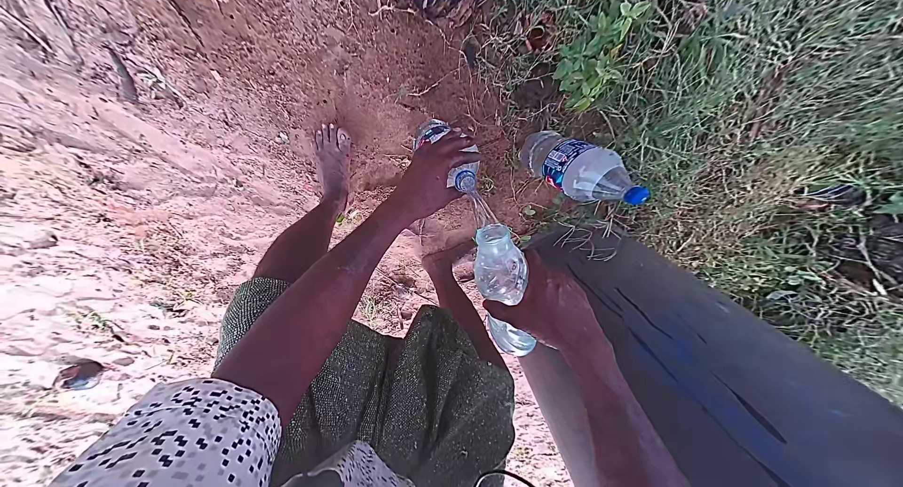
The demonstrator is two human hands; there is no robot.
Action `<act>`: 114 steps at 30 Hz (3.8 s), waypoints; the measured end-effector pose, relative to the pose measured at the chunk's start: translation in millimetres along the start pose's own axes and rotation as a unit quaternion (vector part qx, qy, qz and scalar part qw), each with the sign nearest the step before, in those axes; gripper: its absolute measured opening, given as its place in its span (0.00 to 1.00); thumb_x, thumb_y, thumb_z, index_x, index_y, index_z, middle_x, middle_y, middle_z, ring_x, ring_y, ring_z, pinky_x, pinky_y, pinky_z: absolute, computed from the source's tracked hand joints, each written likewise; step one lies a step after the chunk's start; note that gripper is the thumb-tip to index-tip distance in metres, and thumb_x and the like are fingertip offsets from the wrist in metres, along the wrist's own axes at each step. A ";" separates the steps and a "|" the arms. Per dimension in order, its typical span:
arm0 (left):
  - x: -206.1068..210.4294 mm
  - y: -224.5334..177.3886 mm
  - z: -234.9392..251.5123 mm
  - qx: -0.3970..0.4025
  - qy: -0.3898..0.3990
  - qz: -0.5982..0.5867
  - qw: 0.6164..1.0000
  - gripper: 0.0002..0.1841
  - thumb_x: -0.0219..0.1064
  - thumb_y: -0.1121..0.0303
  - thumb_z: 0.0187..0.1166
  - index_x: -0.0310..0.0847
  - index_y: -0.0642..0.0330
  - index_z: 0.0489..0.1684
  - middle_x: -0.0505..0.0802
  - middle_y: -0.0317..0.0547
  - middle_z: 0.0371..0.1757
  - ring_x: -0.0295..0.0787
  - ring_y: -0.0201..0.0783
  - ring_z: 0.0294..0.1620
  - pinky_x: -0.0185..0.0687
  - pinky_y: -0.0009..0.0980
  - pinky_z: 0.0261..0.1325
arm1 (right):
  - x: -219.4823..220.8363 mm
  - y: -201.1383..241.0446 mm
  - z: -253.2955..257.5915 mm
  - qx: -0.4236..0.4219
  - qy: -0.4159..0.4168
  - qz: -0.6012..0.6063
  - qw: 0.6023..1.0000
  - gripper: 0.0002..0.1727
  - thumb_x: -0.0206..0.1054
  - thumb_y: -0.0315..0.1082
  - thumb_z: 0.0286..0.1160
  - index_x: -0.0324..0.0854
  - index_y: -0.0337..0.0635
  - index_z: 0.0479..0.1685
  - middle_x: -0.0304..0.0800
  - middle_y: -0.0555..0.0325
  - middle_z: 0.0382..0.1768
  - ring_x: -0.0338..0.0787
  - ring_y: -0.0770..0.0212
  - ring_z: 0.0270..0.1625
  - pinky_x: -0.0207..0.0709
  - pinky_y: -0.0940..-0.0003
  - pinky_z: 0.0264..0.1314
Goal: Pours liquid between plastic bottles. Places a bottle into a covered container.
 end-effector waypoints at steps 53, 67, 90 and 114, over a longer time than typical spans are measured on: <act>-4.5 -2.2 -0.5 -0.010 0.015 -0.001 1.000 0.28 0.78 0.65 0.68 0.84 0.48 0.73 0.79 0.41 0.84 0.60 0.49 0.92 0.54 0.53 0.91 | -1.5 9.4 1.9 0.008 0.014 0.003 1.000 0.58 0.77 0.76 0.42 0.70 0.46 0.75 0.92 0.46 0.46 0.92 0.43 0.53 0.82 0.37 0.53; -3.6 -0.9 0.5 -0.007 0.015 0.002 1.000 0.29 0.79 0.66 0.67 0.85 0.48 0.72 0.79 0.42 0.84 0.61 0.49 0.91 0.55 0.54 0.90 | -4.6 11.9 1.5 0.008 0.023 0.002 1.000 0.57 0.77 0.77 0.42 0.72 0.47 0.73 0.92 0.47 0.45 0.92 0.43 0.53 0.82 0.37 0.53; -7.4 -2.0 1.2 -0.013 0.022 -0.006 1.000 0.28 0.78 0.65 0.67 0.85 0.48 0.72 0.79 0.41 0.84 0.60 0.49 0.92 0.54 0.55 0.90 | -16.6 19.3 6.3 0.009 0.059 0.025 0.998 0.57 0.78 0.76 0.44 0.72 0.46 0.73 0.91 0.46 0.45 0.91 0.43 0.53 0.81 0.35 0.56; -4.1 1.1 1.1 -0.020 0.022 0.042 0.999 0.32 0.82 0.58 0.64 0.83 0.43 0.74 0.74 0.44 0.87 0.55 0.52 0.93 0.53 0.60 0.89 | 8.9 -8.6 19.4 -0.022 -0.134 0.216 0.967 0.62 0.80 0.74 0.41 0.65 0.49 0.83 0.93 0.51 0.50 0.93 0.52 0.53 0.85 0.39 0.55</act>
Point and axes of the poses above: each hand's wrist, its own z-axis towards the middle knuckle, its own x-axis out of the palm, y = z × x, the point moved 1 cm from there along z, towards the middle knuckle
